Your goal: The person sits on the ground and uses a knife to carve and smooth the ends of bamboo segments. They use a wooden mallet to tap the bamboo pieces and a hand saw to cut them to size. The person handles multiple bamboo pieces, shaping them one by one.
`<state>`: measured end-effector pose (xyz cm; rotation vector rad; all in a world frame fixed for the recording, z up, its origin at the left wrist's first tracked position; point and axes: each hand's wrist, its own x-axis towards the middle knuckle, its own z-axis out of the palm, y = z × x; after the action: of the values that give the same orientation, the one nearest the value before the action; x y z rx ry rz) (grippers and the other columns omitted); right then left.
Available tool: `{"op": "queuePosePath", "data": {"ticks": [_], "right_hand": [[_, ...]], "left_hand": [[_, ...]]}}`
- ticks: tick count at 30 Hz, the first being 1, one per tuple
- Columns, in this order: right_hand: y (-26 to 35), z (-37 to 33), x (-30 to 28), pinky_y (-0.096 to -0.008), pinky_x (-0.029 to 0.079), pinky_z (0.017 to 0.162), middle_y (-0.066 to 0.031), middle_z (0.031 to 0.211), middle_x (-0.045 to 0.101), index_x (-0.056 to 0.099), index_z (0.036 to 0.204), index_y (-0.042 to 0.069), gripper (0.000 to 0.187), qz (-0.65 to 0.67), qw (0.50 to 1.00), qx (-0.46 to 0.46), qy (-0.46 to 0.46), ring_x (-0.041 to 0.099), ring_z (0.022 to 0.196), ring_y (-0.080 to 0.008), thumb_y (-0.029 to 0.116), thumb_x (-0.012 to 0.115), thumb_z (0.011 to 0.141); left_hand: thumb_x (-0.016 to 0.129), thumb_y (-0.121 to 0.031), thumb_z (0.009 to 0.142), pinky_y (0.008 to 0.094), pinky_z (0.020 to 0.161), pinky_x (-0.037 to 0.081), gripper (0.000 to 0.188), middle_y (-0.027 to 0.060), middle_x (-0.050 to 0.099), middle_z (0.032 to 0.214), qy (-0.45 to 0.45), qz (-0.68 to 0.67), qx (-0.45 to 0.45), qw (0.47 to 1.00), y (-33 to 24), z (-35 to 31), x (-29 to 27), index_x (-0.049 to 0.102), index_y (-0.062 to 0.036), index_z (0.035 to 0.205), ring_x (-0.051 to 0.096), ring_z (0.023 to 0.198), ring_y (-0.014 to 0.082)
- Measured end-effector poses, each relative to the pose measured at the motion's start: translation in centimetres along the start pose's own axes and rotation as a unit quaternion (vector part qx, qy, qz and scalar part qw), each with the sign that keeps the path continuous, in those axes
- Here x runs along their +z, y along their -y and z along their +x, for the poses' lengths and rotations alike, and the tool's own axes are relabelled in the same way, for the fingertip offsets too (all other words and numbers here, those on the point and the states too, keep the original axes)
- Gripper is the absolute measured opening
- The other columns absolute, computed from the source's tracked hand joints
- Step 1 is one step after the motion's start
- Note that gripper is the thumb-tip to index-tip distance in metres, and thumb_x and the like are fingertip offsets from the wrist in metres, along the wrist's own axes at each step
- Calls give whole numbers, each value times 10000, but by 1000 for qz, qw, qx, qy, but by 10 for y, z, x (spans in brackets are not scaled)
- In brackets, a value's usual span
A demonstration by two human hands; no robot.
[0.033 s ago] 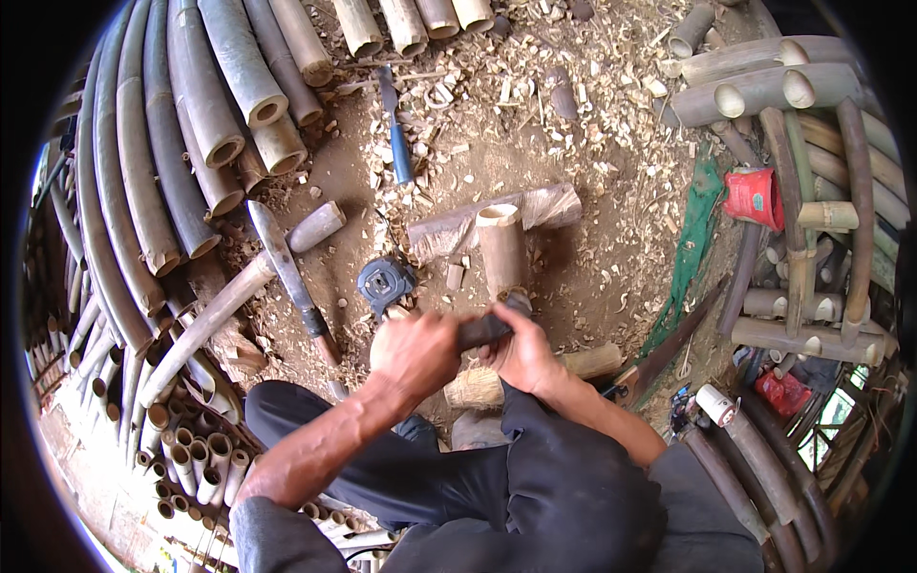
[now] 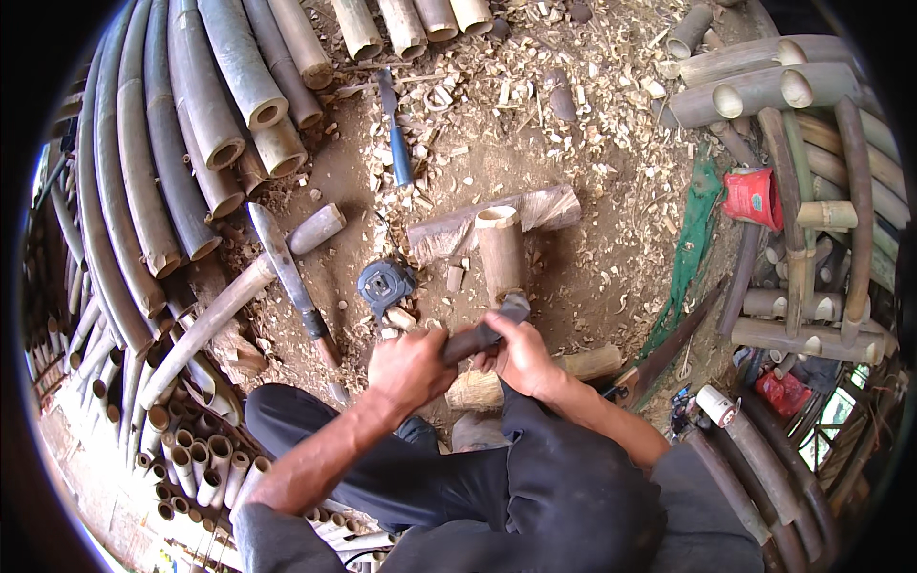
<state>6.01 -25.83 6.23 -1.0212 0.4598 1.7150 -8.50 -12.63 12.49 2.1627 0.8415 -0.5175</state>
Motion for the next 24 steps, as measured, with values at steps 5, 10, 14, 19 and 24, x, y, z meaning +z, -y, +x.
{"op": "queuePosePath", "data": {"ticks": [5, 10, 14, 19, 24], "right_hand": [[6, -3, 25, -285, 543, 492, -169, 805, 688, 626, 1031, -105, 416, -260, 963, 73, 4, 660, 561, -203, 277, 461, 1013], [13, -2, 14, -291, 522, 472, -164, 799, 684, 637, 1001, -103, 369, -28, 998, 10, 51, 654, 555, -221, 232, 480, 987], [23, -1, 4, -300, 540, 535, -176, 918, 701, 656, 950, -2, 283, 196, 979, 29, 55, 658, 576, -222, 205, 466, 981], [21, 6, -10, -339, 557, 584, -103, 839, 717, 605, 1044, 53, 318, 271, 962, 25, 12, 678, 622, -217, 310, 420, 1023], [-8, 7, -30, -393, 577, 692, -102, 879, 712, 581, 1167, 112, 301, 214, 961, 92, 151, 710, 761, -267, 351, 461, 1027]], "left_hand": [[726, -304, 682, 461, 752, 560, 386, 204, 699, 831, 1, -292, -175, 940, 10, -37, 52, 695, -70, 988, 688, 796, 377], [710, -285, 699, 445, 708, 563, 352, 176, 700, 812, 23, -52, -97, 994, -9, -7, -6, 699, -90, 992, 697, 766, 353], [698, -209, 739, 410, 657, 568, 238, 134, 706, 787, 144, 115, -54, 981, -44, 37, -51, 718, -114, 956, 705, 726, 311], [648, -135, 818, 359, 590, 561, 84, 95, 716, 782, 152, 262, 103, 947, -96, 72, -76, 724, -109, 844, 716, 721, 255], [622, -118, 827, 362, 612, 555, 154, 107, 702, 896, 175, 276, 120, 938, -58, 38, -72, 669, -41, 952, 706, 741, 253]]}}
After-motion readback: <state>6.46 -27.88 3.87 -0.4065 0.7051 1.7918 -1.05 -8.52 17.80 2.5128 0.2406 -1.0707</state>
